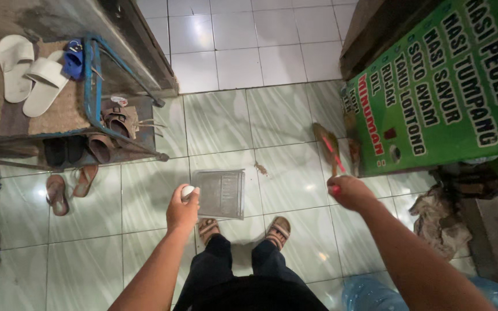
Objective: The person sweeps debris from the floor into a dustpan using a small broom and then places the tools against a wall.
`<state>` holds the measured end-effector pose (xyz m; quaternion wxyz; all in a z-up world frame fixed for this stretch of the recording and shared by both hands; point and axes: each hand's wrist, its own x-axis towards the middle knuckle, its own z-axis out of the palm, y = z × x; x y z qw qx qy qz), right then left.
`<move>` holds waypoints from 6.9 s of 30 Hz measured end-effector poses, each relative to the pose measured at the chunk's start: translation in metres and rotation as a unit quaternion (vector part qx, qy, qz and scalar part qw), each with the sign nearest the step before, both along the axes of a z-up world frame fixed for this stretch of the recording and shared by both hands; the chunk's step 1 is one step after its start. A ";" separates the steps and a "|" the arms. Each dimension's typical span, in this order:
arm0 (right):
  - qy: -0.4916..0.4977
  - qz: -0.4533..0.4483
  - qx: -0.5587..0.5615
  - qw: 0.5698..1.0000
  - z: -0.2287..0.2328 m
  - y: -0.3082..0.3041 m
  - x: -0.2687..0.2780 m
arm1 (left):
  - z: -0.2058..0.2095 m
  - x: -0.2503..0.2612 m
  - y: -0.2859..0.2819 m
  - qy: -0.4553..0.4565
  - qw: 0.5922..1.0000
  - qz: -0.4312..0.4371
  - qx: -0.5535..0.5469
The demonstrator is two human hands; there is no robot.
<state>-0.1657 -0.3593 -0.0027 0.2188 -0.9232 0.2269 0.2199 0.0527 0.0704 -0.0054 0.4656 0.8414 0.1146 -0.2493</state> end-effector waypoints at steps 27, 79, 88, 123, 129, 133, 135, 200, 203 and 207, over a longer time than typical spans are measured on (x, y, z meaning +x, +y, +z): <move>-0.277 -0.234 0.180 0.915 0.120 0.162 0.215 | -0.030 0.111 0.105 -0.048 0.992 -0.085 0.083; -0.139 -0.219 0.227 0.939 0.078 0.155 0.191 | -0.076 0.116 0.170 -0.033 0.986 -0.069 0.147; -0.218 -0.297 0.322 0.872 0.063 0.199 0.279 | -0.050 0.121 0.150 -0.004 0.988 -0.073 0.139; -0.308 -0.382 0.442 0.751 -0.032 0.260 0.336 | -0.047 0.133 0.117 -0.040 0.990 -0.097 0.090; -0.268 -0.429 0.381 0.774 -0.066 0.233 0.294 | -0.045 0.131 0.117 -0.014 0.989 -0.100 0.105; -0.251 -0.397 0.404 0.785 -0.043 0.162 0.218 | -0.051 0.124 0.123 0.003 0.989 -0.105 0.106; -0.262 -0.352 0.386 0.811 -0.024 0.136 0.185 | -0.058 0.119 0.126 0.031 0.985 -0.115 0.122; -0.106 -0.038 0.061 0.992 0.154 0.039 0.009 | -0.094 -0.090 0.044 -0.047 0.989 -0.004 0.143; -0.114 -0.030 0.021 0.993 0.130 0.054 0.018 | -0.085 -0.095 0.058 -0.041 0.989 -0.012 0.142; -0.128 -0.040 0.002 0.991 0.066 0.093 0.033 | -0.073 -0.094 0.075 -0.027 0.991 -0.007 0.131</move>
